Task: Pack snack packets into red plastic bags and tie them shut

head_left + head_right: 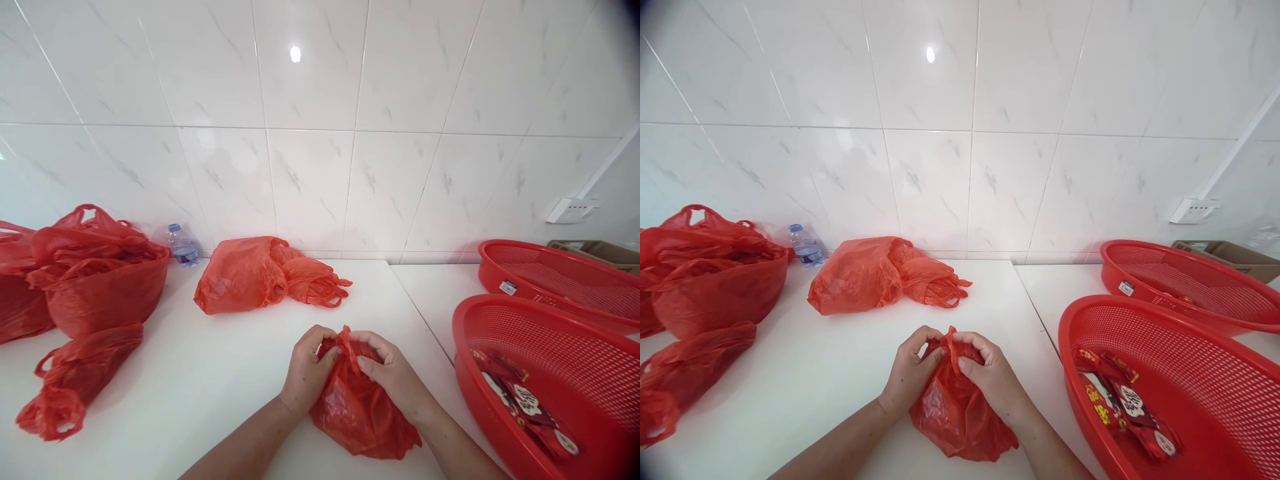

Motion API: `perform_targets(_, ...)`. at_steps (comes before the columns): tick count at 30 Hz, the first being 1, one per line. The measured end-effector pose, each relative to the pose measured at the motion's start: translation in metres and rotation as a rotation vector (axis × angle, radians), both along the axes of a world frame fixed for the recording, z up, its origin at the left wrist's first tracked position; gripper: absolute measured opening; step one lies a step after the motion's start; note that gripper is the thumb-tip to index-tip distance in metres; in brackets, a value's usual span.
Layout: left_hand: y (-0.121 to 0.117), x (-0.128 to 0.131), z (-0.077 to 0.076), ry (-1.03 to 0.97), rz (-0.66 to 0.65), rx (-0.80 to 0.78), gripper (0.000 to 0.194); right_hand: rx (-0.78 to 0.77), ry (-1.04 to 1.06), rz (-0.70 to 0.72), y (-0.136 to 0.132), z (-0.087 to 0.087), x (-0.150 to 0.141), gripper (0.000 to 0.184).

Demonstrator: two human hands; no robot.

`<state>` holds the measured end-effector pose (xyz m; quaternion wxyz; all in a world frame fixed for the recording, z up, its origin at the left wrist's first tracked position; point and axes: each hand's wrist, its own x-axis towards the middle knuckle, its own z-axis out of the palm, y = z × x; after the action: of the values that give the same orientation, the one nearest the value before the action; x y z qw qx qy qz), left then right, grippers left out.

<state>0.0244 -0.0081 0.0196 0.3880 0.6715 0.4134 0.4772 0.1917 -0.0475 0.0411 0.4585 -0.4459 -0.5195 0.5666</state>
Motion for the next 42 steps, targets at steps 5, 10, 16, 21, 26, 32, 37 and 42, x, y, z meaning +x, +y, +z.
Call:
perform_targets(5,0.000,-0.001,0.000,0.057,0.073,0.104,0.010,0.017,-0.185,-0.143,0.000,-0.002,-0.005,0.047)
perform_targets(10,-0.002,0.000,-0.004,0.140,0.053,0.220,0.013,0.020,-0.421,-0.207,0.009,-0.014,-0.001,0.005)
perform_targets(16,-0.004,0.000,-0.010,0.310,0.019,0.412,0.013,0.017,-0.264,-0.278,0.013,-0.013,0.003,0.012)
perform_targets(21,0.001,-0.003,-0.010,0.314,0.036,0.466,0.018,-0.110,0.168,-0.091,0.013,-0.008,0.011,0.029)
perform_targets(26,0.007,-0.007,-0.010,0.302,0.070,0.532,0.017,-0.160,0.286,-0.263,0.018,-0.013,0.022,0.034)
perform_targets(32,0.017,-0.015,-0.008,0.297,0.138,0.652,0.014,-0.006,-0.290,-0.533,0.035,-0.029,0.040,0.027)
perform_targets(37,0.032,-0.029,-0.009,0.310,0.250,0.631,0.014,0.021,-0.545,-0.654,0.046,-0.039,0.060,0.021)
perform_targets(42,0.042,-0.040,-0.010,0.258,0.345,0.409,0.012,0.001,-0.630,-0.696,0.049,-0.042,0.065,0.021)
